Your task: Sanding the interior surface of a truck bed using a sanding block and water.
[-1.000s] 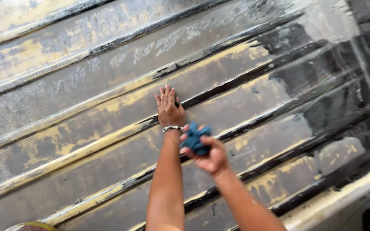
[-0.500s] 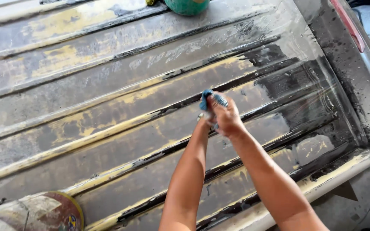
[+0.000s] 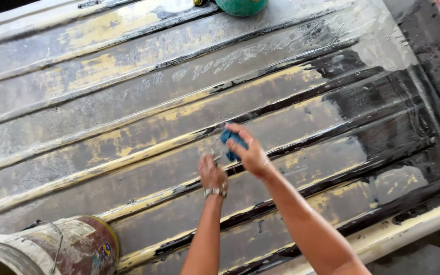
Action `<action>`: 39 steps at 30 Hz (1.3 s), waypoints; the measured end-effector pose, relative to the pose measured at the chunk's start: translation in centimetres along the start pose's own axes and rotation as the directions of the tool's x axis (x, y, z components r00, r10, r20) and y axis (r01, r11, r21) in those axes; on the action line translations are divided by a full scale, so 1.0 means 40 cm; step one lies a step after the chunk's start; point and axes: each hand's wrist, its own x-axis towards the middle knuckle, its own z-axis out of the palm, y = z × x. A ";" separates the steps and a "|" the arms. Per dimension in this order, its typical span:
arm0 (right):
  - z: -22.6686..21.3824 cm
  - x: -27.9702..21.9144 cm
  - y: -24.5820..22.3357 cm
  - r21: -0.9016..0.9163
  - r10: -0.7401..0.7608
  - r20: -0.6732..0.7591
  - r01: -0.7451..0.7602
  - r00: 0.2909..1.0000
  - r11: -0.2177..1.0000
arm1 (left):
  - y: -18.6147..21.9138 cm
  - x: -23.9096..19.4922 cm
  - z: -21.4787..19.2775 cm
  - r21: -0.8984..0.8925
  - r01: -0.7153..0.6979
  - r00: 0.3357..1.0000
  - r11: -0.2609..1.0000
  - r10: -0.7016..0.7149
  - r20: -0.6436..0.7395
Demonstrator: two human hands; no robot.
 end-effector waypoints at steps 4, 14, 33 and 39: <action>0.149 -0.035 0.153 -0.245 -0.004 0.037 0.013 0.999 0.969 | -0.123 -0.099 0.006 0.189 -0.066 0.974 0.980 0.104 -0.202; -0.036 0.077 0.470 -0.837 -0.299 0.152 0.283 0.942 0.467 | -0.062 -0.104 -0.031 0.051 0.004 0.983 0.999 0.005 -0.183; 0.079 0.045 0.396 -0.779 -0.358 0.234 0.395 0.904 0.487 | -0.040 -0.087 -0.038 0.140 0.040 0.990 0.989 -0.020 -0.141; -0.610 0.055 0.509 -0.806 -0.252 -0.386 -0.192 0.888 0.560 | -0.041 -0.101 -0.044 0.144 0.030 0.991 0.989 -0.011 -0.130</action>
